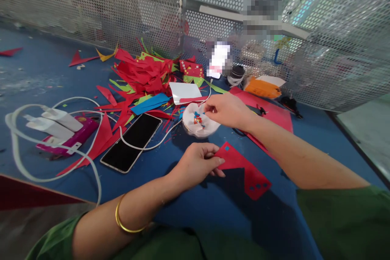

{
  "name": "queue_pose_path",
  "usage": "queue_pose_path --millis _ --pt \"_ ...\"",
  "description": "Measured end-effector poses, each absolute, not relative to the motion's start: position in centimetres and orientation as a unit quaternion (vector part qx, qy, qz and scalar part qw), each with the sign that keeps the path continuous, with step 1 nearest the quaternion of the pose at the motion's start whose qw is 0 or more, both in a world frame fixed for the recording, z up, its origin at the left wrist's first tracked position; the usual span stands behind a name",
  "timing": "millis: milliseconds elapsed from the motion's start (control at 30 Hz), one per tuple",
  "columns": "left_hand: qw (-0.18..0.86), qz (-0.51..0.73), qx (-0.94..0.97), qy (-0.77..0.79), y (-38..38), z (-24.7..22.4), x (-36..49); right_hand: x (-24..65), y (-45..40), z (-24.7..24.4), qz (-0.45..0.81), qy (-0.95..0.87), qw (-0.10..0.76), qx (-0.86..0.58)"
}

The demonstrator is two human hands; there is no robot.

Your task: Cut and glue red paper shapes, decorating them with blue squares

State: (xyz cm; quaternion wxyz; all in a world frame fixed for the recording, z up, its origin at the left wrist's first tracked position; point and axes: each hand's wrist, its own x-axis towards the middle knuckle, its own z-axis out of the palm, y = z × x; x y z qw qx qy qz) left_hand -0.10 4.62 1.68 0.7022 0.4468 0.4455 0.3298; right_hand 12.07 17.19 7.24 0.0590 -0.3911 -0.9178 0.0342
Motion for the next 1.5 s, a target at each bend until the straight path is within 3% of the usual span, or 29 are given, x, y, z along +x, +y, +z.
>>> queue_pose_path --millis 167,333,600,833,1033,1300,1500 --pt "0.692 0.357 0.433 0.455 4.9 1.9 -0.2 13.8 14.2 9.0 0.297 -0.784 0.272 -0.473" --pt "0.665 0.384 0.445 0.460 5.0 2.3 -0.3 16.0 9.2 8.1 0.367 -0.690 0.370 -0.502" --pt "0.648 0.374 0.486 0.452 4.7 2.4 0.4 20.1 5.6 5.4 0.470 -0.663 0.308 -0.494" --pt "0.662 0.330 0.486 0.466 5.0 2.7 1.6 21.0 5.0 4.7 0.469 -0.631 0.332 -0.520" --pt "0.524 0.434 0.562 0.470 5.8 2.7 1.8 21.1 5.1 4.1 0.426 -0.607 0.376 -0.556" --pt "0.617 0.393 0.512 0.450 6.0 1.9 1.5 20.4 5.2 3.6 0.379 -0.628 0.343 -0.587" --pt "0.655 0.333 0.484 0.475 5.7 2.1 1.5 20.0 5.0 3.4 0.349 -0.636 0.368 -0.581"
